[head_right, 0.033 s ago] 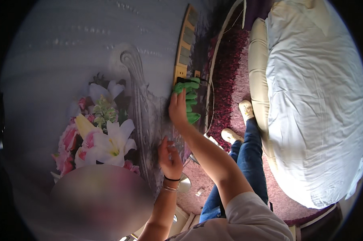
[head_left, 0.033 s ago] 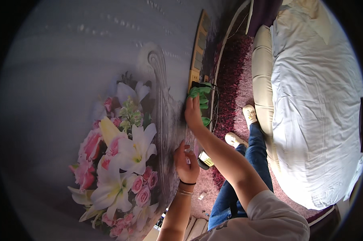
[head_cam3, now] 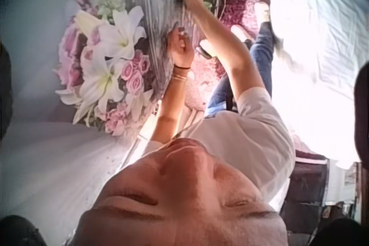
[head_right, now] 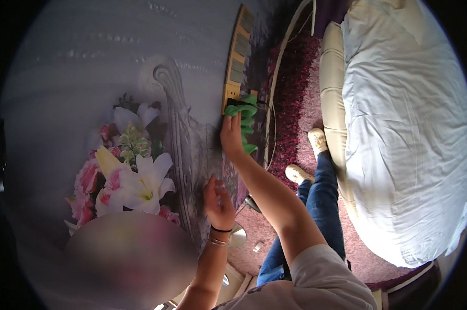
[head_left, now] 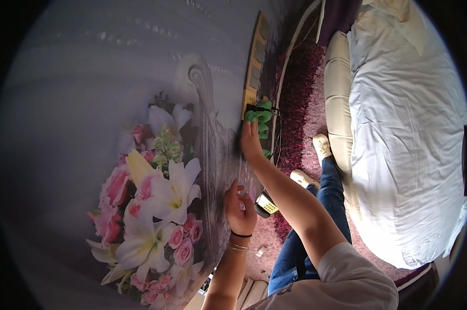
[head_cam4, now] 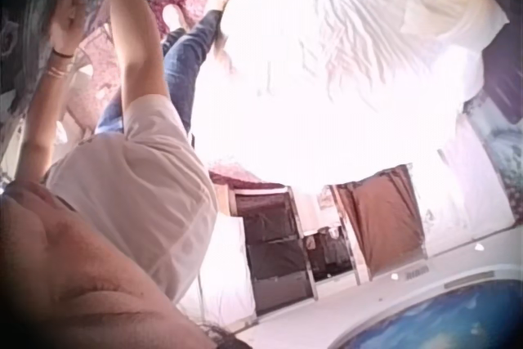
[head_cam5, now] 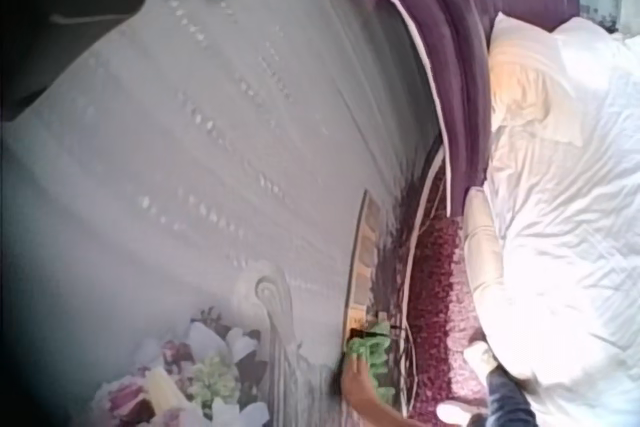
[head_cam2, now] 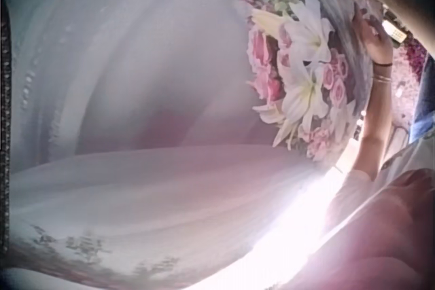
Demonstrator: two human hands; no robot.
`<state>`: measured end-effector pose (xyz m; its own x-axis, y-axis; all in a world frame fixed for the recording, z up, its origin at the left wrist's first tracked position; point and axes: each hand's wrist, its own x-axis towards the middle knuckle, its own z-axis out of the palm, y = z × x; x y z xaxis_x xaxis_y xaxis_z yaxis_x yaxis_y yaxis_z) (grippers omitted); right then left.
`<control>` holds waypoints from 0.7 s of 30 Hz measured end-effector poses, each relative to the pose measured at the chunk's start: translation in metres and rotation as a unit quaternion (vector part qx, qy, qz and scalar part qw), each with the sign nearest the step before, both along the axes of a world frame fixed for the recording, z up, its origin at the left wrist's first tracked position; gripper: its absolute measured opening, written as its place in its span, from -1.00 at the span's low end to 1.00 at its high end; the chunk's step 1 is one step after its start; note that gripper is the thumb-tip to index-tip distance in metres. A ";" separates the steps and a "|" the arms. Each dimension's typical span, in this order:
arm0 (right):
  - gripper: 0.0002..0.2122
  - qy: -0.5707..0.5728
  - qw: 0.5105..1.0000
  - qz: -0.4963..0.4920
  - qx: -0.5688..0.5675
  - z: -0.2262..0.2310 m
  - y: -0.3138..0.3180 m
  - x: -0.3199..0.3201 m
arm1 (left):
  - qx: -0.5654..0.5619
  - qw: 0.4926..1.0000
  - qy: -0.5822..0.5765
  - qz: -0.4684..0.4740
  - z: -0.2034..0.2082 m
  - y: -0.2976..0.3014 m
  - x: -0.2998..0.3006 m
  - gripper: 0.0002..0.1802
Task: The person wipes a wall with a green cloth, cleaning around a framed floral picture and a decorative butterfly. They also wipe a wall-mounted wooden rack and a floral arrangement.
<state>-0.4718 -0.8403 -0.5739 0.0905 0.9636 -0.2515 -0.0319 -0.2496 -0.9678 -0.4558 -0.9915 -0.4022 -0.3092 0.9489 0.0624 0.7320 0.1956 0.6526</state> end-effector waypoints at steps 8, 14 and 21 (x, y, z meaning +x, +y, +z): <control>-0.51 0.028 0.998 0.052 -0.029 0.029 -0.020 0.003 | -0.004 1.000 -0.008 0.005 0.011 -0.004 -0.003 -0.46; -0.48 -0.056 0.980 0.137 0.136 0.083 -0.099 -0.005 | 0.087 0.991 0.099 -0.017 0.056 -0.011 0.003 -0.48; -0.48 0.001 0.930 0.248 0.272 0.268 -0.119 0.044 | 0.178 0.969 0.173 0.016 0.135 -0.068 0.011 -0.35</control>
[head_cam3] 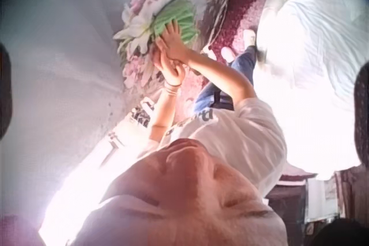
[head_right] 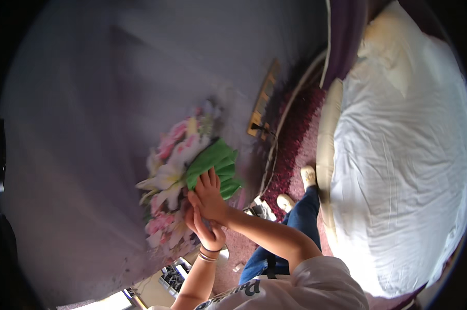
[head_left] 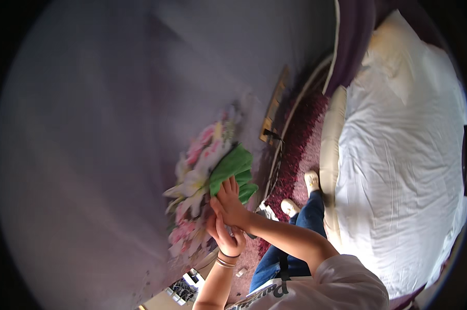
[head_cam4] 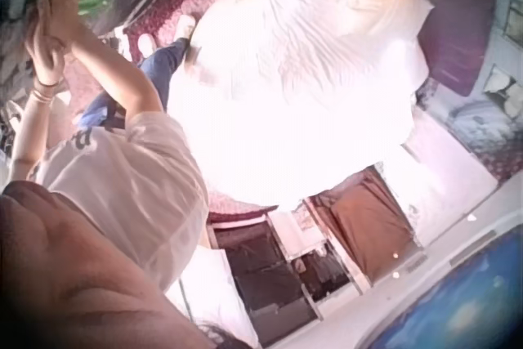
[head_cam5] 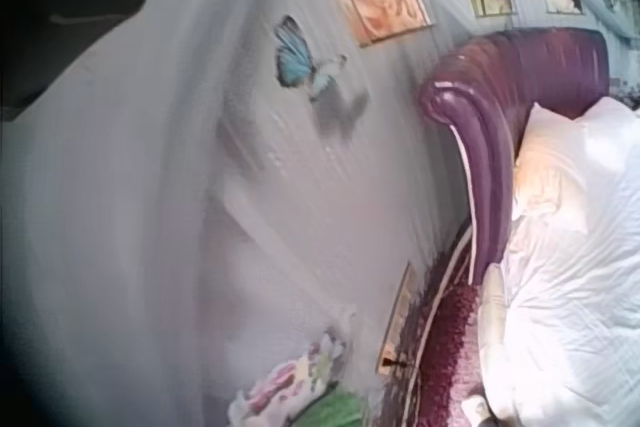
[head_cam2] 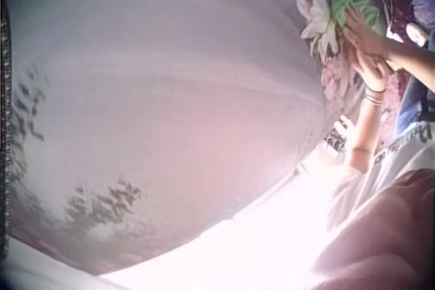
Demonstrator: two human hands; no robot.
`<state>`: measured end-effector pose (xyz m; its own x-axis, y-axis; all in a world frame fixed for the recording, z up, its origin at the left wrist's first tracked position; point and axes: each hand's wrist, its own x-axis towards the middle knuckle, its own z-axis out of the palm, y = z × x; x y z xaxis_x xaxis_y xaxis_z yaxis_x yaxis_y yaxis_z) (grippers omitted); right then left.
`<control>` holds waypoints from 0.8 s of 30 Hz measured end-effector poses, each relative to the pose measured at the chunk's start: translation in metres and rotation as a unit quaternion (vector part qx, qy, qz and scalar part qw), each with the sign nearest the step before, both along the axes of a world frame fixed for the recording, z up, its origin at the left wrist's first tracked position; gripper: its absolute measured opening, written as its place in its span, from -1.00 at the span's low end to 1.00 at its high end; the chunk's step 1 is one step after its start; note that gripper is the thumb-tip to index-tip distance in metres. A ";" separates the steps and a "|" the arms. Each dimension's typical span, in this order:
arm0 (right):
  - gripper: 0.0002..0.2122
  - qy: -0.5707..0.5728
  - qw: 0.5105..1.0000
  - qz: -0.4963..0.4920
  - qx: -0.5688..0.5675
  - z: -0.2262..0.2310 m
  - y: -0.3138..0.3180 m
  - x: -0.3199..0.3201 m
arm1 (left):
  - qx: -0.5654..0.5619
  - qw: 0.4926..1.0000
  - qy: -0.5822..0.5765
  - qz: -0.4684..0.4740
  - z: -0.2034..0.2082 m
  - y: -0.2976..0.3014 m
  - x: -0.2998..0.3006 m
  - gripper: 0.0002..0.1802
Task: The person wipes a wall with a green cloth, cleaning around a framed floral picture and a decorative butterfly. They also wipe a wall-mounted wooden rack and a floral arrangement.
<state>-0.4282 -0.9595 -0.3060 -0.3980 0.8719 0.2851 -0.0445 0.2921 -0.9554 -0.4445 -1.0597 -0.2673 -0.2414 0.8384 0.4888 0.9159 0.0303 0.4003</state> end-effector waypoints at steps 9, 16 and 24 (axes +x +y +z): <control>-0.75 0.053 0.909 0.132 0.392 0.178 -0.008 -0.006 | 0.149 0.964 0.183 0.119 0.093 -0.054 0.009 -0.24; -0.79 0.068 0.828 0.177 0.527 0.287 -0.061 -0.007 | 0.250 0.927 0.198 0.200 0.177 -0.075 0.012 -0.08; -0.73 0.024 0.651 0.349 0.674 0.247 -0.057 0.007 | 0.260 0.904 -0.108 0.323 0.173 -0.091 0.027 -0.48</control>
